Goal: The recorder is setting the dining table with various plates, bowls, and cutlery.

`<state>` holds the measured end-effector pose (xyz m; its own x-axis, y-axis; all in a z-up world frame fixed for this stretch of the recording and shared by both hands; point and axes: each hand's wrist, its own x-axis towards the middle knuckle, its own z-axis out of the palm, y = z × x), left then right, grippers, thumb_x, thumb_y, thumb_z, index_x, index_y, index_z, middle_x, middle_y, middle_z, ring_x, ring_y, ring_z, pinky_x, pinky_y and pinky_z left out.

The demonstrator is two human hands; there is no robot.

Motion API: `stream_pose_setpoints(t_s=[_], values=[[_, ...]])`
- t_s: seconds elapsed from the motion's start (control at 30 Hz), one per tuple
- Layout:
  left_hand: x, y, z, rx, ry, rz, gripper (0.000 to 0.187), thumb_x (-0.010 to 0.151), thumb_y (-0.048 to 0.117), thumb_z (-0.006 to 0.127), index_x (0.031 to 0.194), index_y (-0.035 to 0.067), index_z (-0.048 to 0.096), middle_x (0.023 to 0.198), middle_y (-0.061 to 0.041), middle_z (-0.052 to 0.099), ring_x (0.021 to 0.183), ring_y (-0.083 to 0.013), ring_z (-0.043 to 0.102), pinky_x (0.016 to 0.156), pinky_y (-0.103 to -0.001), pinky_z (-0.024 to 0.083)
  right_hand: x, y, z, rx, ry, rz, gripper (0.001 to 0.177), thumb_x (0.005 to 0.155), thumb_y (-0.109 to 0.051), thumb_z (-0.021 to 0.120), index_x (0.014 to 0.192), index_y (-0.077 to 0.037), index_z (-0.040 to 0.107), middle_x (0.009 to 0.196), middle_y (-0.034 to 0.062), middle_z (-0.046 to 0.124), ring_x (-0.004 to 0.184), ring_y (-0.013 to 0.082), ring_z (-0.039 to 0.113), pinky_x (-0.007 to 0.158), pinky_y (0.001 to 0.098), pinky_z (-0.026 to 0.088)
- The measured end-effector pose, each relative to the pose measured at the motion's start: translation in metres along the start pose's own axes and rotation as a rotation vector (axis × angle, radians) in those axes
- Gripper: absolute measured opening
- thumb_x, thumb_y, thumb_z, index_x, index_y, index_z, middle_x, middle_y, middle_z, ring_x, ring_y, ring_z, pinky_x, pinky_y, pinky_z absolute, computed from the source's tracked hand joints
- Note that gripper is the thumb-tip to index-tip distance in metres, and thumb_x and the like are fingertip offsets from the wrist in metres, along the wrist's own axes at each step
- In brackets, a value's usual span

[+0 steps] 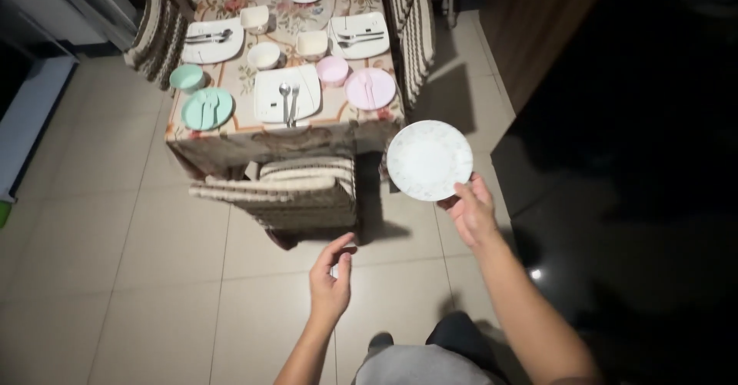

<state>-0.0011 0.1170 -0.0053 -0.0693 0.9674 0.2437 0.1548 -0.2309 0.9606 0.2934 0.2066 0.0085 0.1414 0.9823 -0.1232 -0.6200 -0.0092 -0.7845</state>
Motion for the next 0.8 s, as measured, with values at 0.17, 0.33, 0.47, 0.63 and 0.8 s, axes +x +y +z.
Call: stream_pose_setpoints(t_s=[0.17, 0.33, 0.47, 0.63, 0.8], values=[[0.087, -0.014, 0.077, -0.096, -0.052, -0.103, 0.024, 0.099, 0.003, 0.058, 0.119, 0.0, 0.07, 0.111, -0.01, 0.076, 0.099, -0.0169, 0.073, 0.091, -0.03, 0.056, 0.129, -0.039, -0.045, 0.008, -0.008, -0.101, 0.036, 0.099, -0.01, 0.052, 0.134, -0.009, 0.043, 0.132, 0.012, 0.06, 0.113, 0.0246, 0.062, 0.089, 0.0421, 0.054], [0.185, -0.05, 0.175, -0.235, -0.089, -0.153, 0.022, 0.099, 0.006, 0.058, 0.116, -0.002, 0.07, 0.109, -0.009, 0.077, 0.099, -0.0164, 0.073, 0.09, -0.029, 0.056, 0.254, -0.111, -0.074, -0.014, -0.075, -0.142, 0.033, 0.103, -0.01, 0.053, 0.134, -0.008, 0.042, 0.135, 0.0146, 0.059, 0.11, 0.0269, 0.061, 0.085, 0.0412, 0.051], [0.284, -0.046, 0.251, -0.194, -0.027, -0.158, 0.022, 0.101, 0.009, 0.059, 0.115, -0.002, 0.071, 0.107, -0.009, 0.079, 0.099, -0.0152, 0.073, 0.09, -0.028, 0.056, 0.349, -0.175, -0.076, -0.046, -0.093, -0.07, 0.042, 0.099, -0.012, 0.052, 0.14, -0.012, 0.044, 0.135, 0.0082, 0.06, 0.111, 0.0223, 0.061, 0.087, 0.0382, 0.051], [0.396, -0.048, 0.317, -0.128, -0.007, -0.192, 0.022, 0.1, 0.01, 0.06, 0.116, -0.001, 0.071, 0.107, -0.008, 0.079, 0.097, -0.0133, 0.072, 0.088, -0.027, 0.055, 0.471, -0.208, -0.106, -0.071, -0.128, -0.055, 0.036, 0.101, -0.013, 0.054, 0.135, -0.009, 0.045, 0.134, 0.01, 0.061, 0.114, 0.0216, 0.062, 0.091, 0.0385, 0.052], [0.509, -0.083, 0.376, -0.232, 0.005, -0.225, 0.023, 0.102, 0.011, 0.059, 0.117, -0.002, 0.07, 0.109, -0.009, 0.079, 0.097, -0.0127, 0.07, 0.088, -0.026, 0.054, 0.592, -0.224, -0.108, -0.066, -0.15, -0.03, 0.032, 0.103, -0.016, 0.057, 0.133, -0.009, 0.047, 0.128, 0.0105, 0.063, 0.105, 0.0219, 0.064, 0.085, 0.0386, 0.053]])
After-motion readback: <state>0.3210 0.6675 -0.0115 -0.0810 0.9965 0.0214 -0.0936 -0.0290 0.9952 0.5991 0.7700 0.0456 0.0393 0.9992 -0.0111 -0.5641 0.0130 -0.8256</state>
